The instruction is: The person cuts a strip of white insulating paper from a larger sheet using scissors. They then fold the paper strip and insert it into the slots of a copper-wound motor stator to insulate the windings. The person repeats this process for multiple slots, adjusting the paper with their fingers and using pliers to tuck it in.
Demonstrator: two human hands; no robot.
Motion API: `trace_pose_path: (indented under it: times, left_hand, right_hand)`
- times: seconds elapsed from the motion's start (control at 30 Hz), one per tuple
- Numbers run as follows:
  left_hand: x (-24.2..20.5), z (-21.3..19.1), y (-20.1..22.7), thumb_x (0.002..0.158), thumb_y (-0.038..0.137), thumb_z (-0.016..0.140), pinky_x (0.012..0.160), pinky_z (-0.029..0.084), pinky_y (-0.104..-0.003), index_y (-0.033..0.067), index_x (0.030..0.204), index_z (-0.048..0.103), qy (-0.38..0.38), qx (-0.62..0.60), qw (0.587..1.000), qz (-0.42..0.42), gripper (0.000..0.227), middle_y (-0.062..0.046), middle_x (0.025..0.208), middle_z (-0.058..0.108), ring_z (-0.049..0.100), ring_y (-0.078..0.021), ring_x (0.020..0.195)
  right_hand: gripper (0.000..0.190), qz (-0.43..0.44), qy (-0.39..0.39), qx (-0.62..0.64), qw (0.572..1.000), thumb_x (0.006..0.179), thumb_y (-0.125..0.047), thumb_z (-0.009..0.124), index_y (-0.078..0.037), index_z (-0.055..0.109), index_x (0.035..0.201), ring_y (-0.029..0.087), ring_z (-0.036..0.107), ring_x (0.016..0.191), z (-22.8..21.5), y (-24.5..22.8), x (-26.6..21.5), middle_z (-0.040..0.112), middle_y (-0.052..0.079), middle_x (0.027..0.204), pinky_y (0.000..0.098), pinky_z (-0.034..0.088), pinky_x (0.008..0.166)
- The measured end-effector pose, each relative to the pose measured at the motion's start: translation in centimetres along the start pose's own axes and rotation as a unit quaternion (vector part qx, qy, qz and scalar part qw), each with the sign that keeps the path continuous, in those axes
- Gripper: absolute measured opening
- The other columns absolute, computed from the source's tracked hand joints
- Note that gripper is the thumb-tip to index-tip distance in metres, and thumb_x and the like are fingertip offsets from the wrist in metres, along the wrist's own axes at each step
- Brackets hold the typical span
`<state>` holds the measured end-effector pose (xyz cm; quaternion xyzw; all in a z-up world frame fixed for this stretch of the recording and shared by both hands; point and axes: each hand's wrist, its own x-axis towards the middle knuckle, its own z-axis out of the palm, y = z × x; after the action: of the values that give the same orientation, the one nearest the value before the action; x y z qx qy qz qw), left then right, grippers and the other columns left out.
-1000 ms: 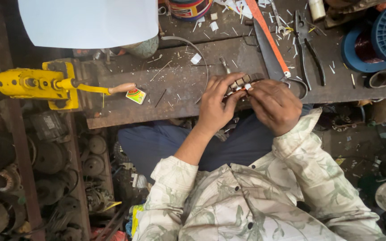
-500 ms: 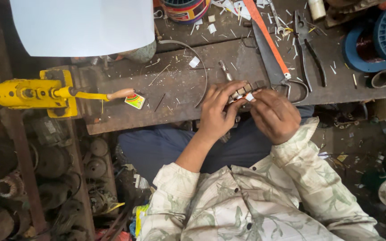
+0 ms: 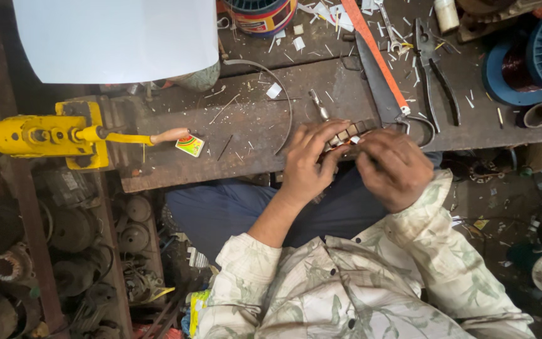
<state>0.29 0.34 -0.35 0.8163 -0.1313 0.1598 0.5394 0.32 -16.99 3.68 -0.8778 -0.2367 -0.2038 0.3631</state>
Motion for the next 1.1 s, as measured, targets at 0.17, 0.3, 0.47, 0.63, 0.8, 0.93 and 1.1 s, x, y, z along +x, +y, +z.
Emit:
trace_pose_path:
  times: [0.17, 0.3, 0.47, 0.63, 0.8, 0.93, 1.1]
  left_hand:
    - [0.0, 0.0, 0.2, 0.088, 0.006, 0.081, 0.102, 0.054, -0.038, 0.0123, 0.13, 0.065, -0.006, 0.003, 1.0, 0.002, 0.045, -0.005, 0.126, 0.071, 0.067, -0.0276, 0.115]
    - [-0.1, 0.1, 0.2, 0.089, 0.007, 0.081, 0.102, 0.054, -0.038, 0.012, 0.13, 0.065, -0.006, 0.0, 1.0, -0.002, 0.044, -0.006, 0.126, 0.071, 0.066, -0.0285, 0.115]
    - [0.3, 0.0, 0.3, 0.09, 0.007, 0.08, 0.102, 0.053, -0.038, 0.0119, 0.129, 0.065, -0.012, -0.006, 1.0, -0.006, 0.043, -0.006, 0.126, 0.071, 0.066, -0.0288, 0.117]
    - [0.2, 0.0, 0.3, 0.09, 0.008, 0.08, 0.103, 0.053, -0.038, 0.0124, 0.13, 0.065, -0.012, -0.008, 1.0, -0.016, 0.043, -0.006, 0.126, 0.071, 0.066, -0.0288, 0.118]
    - [0.4, 0.0, 0.3, 0.091, 0.009, 0.08, 0.103, 0.053, -0.038, 0.0124, 0.131, 0.064, -0.01, 0.0, 1.0, -0.002, 0.043, -0.006, 0.126, 0.071, 0.067, -0.0277, 0.118]
    - [0.3, 0.0, 0.3, 0.091, 0.009, 0.08, 0.103, 0.053, -0.037, 0.0124, 0.13, 0.064, -0.011, 0.0, 1.0, -0.002, 0.042, -0.006, 0.126, 0.071, 0.067, -0.0274, 0.116]
    - [0.3, -0.1, 0.1, 0.091, 0.009, 0.08, 0.102, 0.054, -0.037, 0.012, 0.13, 0.065, -0.008, -0.012, 1.0, -0.017, 0.042, -0.007, 0.126, 0.071, 0.067, -0.0276, 0.115]
  right_hand:
    - [0.018, 0.022, -0.021, -0.007, 1.0, 0.085, 0.004, 0.079, 0.001, 0.07, 0.1, 0.03, 0.073, 0.1, -0.8, -0.6, 0.7, 0.073, 0.013, 0.104, 0.0388, 0.06, 0.094]
    - [0.017, 0.032, -0.037, -0.026, 0.998, 0.084, 0.002, 0.079, -0.001, 0.071, 0.099, 0.03, 0.074, 0.099, -1.0, -0.8, 0.9, 0.074, 0.012, 0.103, 0.0373, 0.059, 0.09]
    - [0.018, 0.023, -0.051, -0.029, 0.998, 0.086, 0.0, 0.08, -0.002, 0.072, 0.102, 0.029, 0.073, 0.101, -1.3, -0.5, 1.4, 0.073, 0.011, 0.105, 0.038, 0.059, 0.092]
    - [0.02, 0.015, -0.075, -0.018, 0.997, 0.085, -0.001, 0.08, -0.002, 0.071, 0.103, 0.03, 0.073, 0.103, -1.7, -0.2, 1.5, 0.073, 0.011, 0.106, 0.0395, 0.059, 0.094]
    - [0.02, 0.009, -0.066, -0.027, 0.997, 0.084, 0.001, 0.079, -0.002, 0.071, 0.102, 0.03, 0.073, 0.102, -1.5, -0.3, 1.6, 0.073, 0.011, 0.105, 0.0389, 0.059, 0.091]
    - [0.019, 0.015, -0.067, -0.026, 0.997, 0.086, 0.001, 0.079, -0.002, 0.071, 0.102, 0.029, 0.073, 0.102, -1.4, -0.6, 1.5, 0.072, 0.01, 0.105, 0.0378, 0.059, 0.091]
    - [0.019, 0.003, -0.073, -0.056, 0.996, 0.086, 0.001, 0.079, -0.002, 0.071, 0.103, 0.03, 0.073, 0.101, -1.2, -0.9, 1.6, 0.072, 0.011, 0.106, 0.0378, 0.059, 0.09]
